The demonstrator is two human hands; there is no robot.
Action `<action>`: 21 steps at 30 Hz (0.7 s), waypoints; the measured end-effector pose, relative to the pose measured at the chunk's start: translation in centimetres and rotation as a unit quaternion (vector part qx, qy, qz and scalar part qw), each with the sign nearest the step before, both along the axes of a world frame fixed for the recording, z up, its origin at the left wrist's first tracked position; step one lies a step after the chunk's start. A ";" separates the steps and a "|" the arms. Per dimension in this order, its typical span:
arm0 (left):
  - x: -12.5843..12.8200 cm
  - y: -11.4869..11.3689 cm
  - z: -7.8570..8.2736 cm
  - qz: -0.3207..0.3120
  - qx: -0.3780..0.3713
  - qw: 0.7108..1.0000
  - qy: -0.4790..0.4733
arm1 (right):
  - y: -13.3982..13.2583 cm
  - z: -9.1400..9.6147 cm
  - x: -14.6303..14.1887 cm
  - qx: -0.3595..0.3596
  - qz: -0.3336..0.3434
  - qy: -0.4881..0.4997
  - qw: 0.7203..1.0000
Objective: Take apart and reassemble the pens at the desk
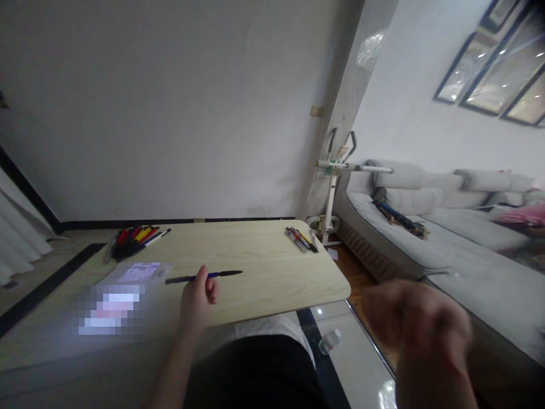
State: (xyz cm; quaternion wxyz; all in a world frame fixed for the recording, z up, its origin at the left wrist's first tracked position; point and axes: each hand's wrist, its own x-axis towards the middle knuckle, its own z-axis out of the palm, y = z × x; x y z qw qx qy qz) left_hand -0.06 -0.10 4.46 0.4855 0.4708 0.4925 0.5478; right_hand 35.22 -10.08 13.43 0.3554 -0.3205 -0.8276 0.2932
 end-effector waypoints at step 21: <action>0.8 1.8 -3.7 0.007 -0.044 0.999 0.002 | 18.4 -14.0 -1.5 0.021 -0.539 -0.353 0.765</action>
